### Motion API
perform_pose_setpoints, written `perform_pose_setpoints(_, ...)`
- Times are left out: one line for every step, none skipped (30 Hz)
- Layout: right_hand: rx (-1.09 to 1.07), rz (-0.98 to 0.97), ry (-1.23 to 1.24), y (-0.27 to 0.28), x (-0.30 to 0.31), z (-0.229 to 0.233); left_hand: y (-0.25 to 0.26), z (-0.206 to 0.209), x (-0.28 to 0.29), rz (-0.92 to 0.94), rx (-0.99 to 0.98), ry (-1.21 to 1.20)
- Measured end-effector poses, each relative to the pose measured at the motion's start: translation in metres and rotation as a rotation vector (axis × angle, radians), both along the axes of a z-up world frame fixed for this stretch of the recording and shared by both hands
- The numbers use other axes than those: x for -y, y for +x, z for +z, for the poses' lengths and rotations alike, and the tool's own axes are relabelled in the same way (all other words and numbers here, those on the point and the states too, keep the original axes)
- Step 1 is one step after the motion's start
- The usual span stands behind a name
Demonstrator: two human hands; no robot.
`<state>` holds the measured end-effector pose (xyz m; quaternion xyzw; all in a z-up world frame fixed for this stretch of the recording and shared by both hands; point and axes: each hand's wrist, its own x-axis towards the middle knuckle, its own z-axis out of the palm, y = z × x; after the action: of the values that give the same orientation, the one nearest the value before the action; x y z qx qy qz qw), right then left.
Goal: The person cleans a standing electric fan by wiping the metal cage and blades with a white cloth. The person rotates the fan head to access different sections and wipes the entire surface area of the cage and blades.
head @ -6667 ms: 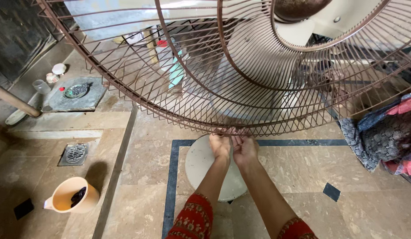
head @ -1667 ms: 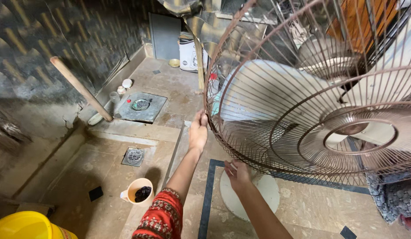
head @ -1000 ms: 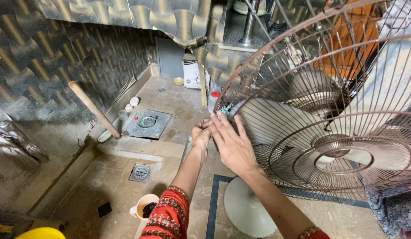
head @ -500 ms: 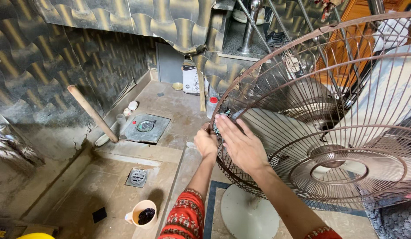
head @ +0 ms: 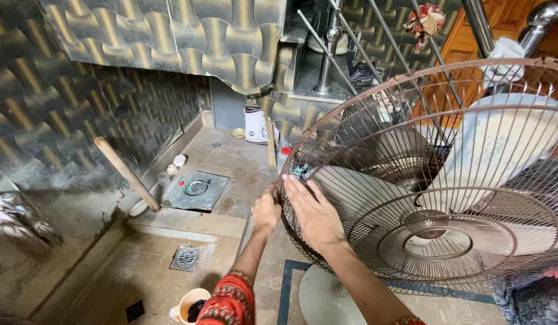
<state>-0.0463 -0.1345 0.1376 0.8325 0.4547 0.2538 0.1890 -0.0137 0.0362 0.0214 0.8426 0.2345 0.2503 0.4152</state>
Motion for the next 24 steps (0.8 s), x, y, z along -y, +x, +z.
perform_pose_setpoints(-0.023,-0.001,0.009,0.0,0.0,-0.001,-0.005,0.008,-0.001,-0.013,-0.035,-0.017)
perform_pose_setpoints(-0.046,-0.002,0.018,-0.001,-0.001,-0.001,-0.012,0.017,-0.002,-0.025,-0.069,-0.035)
perform_pose_setpoints(-0.066,-0.004,0.022,-0.001,-0.001,-0.001,-0.017,0.028,-0.001,-0.039,-0.102,-0.057)
perform_pose_setpoints(-0.096,0.051,0.086,-0.001,-0.001,0.001,-0.021,0.041,0.0,-0.048,-0.08,-0.056)
perform_pose_setpoints(-0.126,0.103,0.149,-0.001,0.001,0.003,-0.024,0.053,0.002,-0.059,-0.059,-0.056)
perform_pose_setpoints(-0.156,0.154,0.213,-0.002,0.006,0.005,-0.026,0.065,0.005,-0.07,-0.039,-0.056)
perform_pose_setpoints(-0.208,0.176,0.191,-0.002,0.012,0.009,-0.027,0.076,0.007,-0.079,-0.025,-0.073)
perform_pose_setpoints(-0.26,0.198,0.169,0.0,0.018,0.016,-0.026,0.086,0.008,-0.088,-0.012,-0.09)
perform_pose_setpoints(-0.308,0.219,0.148,0.001,0.024,0.025,-0.024,0.097,0.009,-0.098,0.004,-0.106)
perform_pose_setpoints(-0.251,0.218,0.165,0.001,0.028,0.034,-0.022,0.106,0.009,-0.104,0.077,-0.041)
perform_pose_setpoints(-0.188,0.218,0.178,0.004,0.033,0.046,-0.017,0.117,0.009,-0.11,0.156,0.024)
perform_pose_setpoints(-0.125,0.219,0.191,0.007,0.036,0.058,-0.013,0.128,0.01,-0.115,0.236,0.089)
perform_pose_setpoints(-0.088,0.19,0.224,0.009,0.039,0.071,-0.01,0.138,0.011,-0.123,0.214,0.08)
perform_pose_setpoints(-0.051,0.16,0.257,0.013,0.041,0.085,-0.006,0.147,0.014,-0.131,0.191,0.072)
perform_pose_setpoints(-0.014,0.128,0.292,0.015,0.042,0.098,-0.002,0.156,0.016,-0.143,0.168,0.065)
perform_pose_setpoints(-0.046,0.099,0.324,0.017,0.043,0.112,0.002,0.164,0.017,-0.163,0.252,0.153)
perform_pose_setpoints(-0.078,0.068,0.355,0.018,0.046,0.125,0.006,0.172,0.02,-0.186,0.337,0.239)
perform_pose_setpoints(-0.11,0.037,0.387,0.018,0.048,0.139,0.011,0.179,0.023,-0.208,0.423,0.324)
perform_pose_setpoints(-0.14,-0.005,0.352,0.019,0.047,0.151,0.017,0.186,0.026,-0.22,0.276,0.312)
perform_pose_setpoints(-0.171,-0.048,0.317,0.02,0.047,0.162,0.024,0.192,0.029,-0.23,0.129,0.3)
perform_pose_setpoints(-0.201,-0.091,0.284,0.02,0.047,0.171,0.03,0.196,0.032,-0.239,-0.018,0.288)
perform_pose_setpoints(-0.186,-0.125,0.225,0.017,0.047,0.175,0.035,0.197,0.033,-0.213,0.02,0.36)
perform_pose_setpoints(-0.171,-0.159,0.163,0.015,0.048,0.178,0.039,0.194,0.035,-0.188,0.058,0.429)
perform_pose_setpoints(-0.157,-0.194,0.101,0.013,0.048,0.179,0.043,0.19,0.037,-0.162,0.097,0.497)
